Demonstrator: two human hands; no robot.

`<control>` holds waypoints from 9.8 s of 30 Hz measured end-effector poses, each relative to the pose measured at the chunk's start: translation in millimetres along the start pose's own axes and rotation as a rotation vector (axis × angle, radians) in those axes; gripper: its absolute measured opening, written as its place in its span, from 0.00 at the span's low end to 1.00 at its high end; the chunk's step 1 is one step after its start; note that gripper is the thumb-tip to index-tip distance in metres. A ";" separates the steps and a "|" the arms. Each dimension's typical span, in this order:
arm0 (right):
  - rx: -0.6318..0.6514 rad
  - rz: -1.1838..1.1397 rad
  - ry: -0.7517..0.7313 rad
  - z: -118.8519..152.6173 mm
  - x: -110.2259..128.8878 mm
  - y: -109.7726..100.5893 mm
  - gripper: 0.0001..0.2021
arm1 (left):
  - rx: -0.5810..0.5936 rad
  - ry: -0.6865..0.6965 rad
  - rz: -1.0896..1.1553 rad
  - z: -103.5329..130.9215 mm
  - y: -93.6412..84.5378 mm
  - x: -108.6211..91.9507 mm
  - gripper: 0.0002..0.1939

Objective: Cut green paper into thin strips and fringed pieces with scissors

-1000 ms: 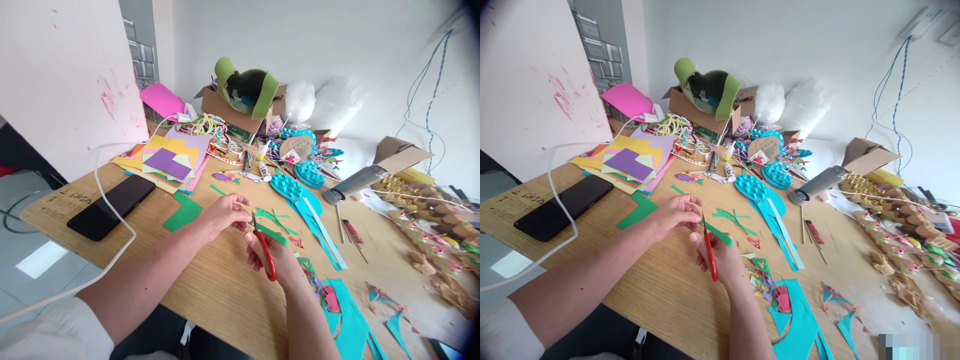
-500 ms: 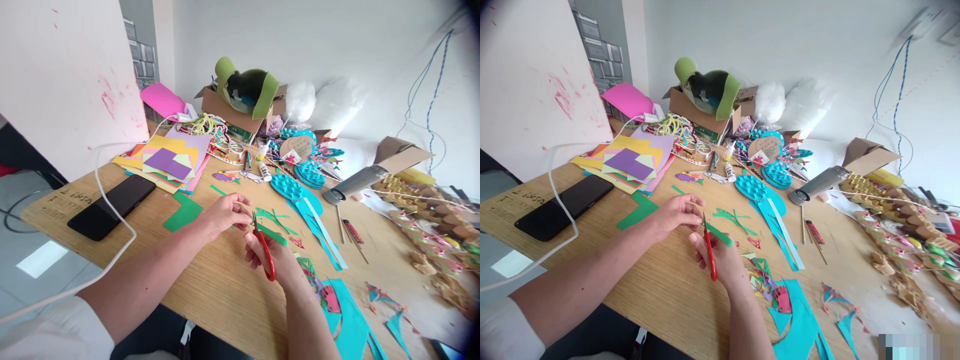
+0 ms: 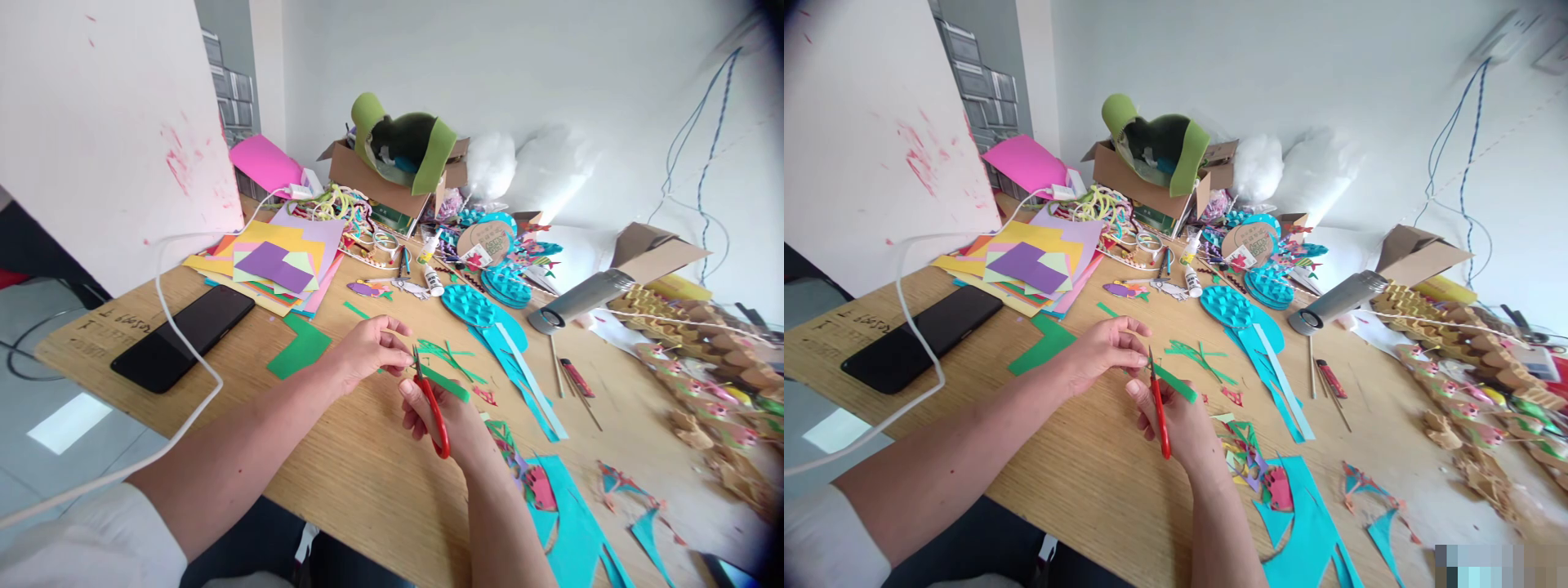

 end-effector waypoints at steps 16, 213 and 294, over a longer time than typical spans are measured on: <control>-0.078 0.061 0.097 2.6 -3.5 -8.6 0.23 | 0.010 0.006 -0.011 -0.4 -0.3 0.0 0.21; -0.126 -0.007 0.013 -10.6 -11.9 -2.8 0.28 | -0.150 0.006 0.158 2.7 -10.4 4.0 0.11; -0.040 -0.153 0.038 -6.5 -6.3 2.4 0.26 | -0.058 -0.055 0.042 2.6 -0.2 9.4 0.08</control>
Point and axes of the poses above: each hand's wrist, its own z-axis away from the middle knuckle, its own y-axis out of the palm, x = y × z, the point moved 10 cm from there along -z, towards the middle knuckle, and after that the axes turned 4 degrees about x, right-handed, at the moved point
